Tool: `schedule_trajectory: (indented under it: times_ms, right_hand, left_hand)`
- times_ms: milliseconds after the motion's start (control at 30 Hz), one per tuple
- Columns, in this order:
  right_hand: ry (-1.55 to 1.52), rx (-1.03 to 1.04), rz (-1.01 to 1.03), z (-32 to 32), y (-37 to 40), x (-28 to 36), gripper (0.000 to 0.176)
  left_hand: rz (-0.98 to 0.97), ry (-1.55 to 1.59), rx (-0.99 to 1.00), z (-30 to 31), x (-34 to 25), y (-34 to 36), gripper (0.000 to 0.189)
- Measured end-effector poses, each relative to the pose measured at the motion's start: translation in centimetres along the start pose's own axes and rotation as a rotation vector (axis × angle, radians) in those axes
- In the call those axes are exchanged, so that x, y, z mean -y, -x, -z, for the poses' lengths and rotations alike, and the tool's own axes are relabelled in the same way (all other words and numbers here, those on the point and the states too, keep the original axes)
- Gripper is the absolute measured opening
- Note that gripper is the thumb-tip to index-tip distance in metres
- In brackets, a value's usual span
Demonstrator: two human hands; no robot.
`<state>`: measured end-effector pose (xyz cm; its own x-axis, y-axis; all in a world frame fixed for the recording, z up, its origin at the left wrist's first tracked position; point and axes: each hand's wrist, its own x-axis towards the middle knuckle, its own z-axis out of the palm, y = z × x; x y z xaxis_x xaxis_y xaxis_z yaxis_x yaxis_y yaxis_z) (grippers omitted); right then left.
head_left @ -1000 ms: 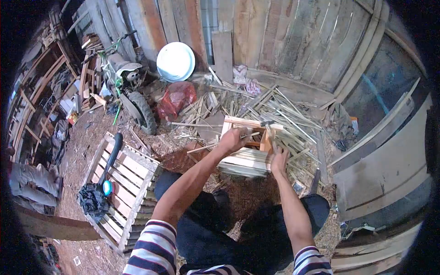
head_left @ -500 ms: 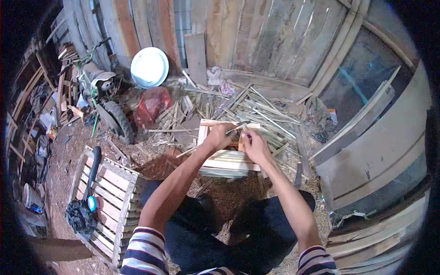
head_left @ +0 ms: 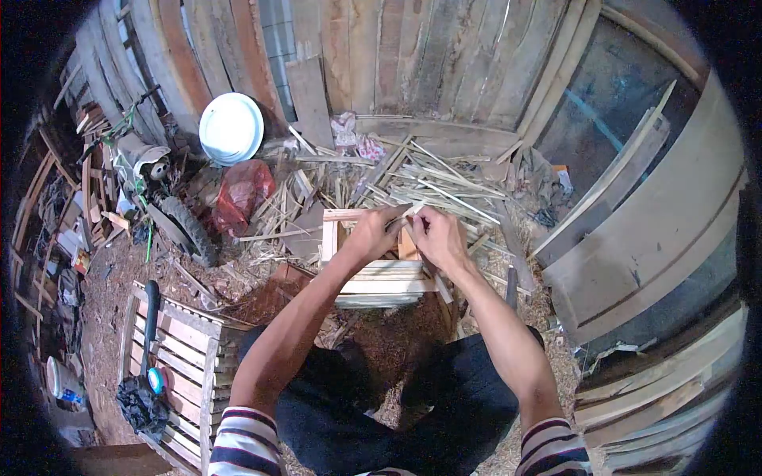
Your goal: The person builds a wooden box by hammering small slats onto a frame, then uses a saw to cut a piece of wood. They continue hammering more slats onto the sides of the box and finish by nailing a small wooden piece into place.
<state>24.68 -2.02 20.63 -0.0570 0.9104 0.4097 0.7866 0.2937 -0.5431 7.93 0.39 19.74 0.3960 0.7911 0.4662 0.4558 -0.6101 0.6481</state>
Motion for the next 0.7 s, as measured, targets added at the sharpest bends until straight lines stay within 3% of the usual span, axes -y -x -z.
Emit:
schedule_trajectory:
  times_ms: [67,333,400,700]
  right_hand:
    - [-0.012,-0.046,-0.020,0.1,-0.4,-0.2,0.018]
    - [-0.033,-0.009,-0.056,0.6,-0.8,0.0,0.023]
    - [0.013,0.049,-0.111,0.9,-0.8,0.5,0.023]
    - [-0.056,-0.032,-0.057,-0.1,-0.6,-0.4,0.021]
  left_hand:
    - [0.064,-0.006,0.066,0.4,-0.3,-0.1,0.028]
    - [-0.055,0.007,-0.075,-1.4,0.4,-0.3,0.032]
    - [-0.009,0.025,-0.063,-1.5,0.3,-0.3,0.030]
    - [-0.049,0.057,-0.150,-2.6,0.3,0.0,0.026]
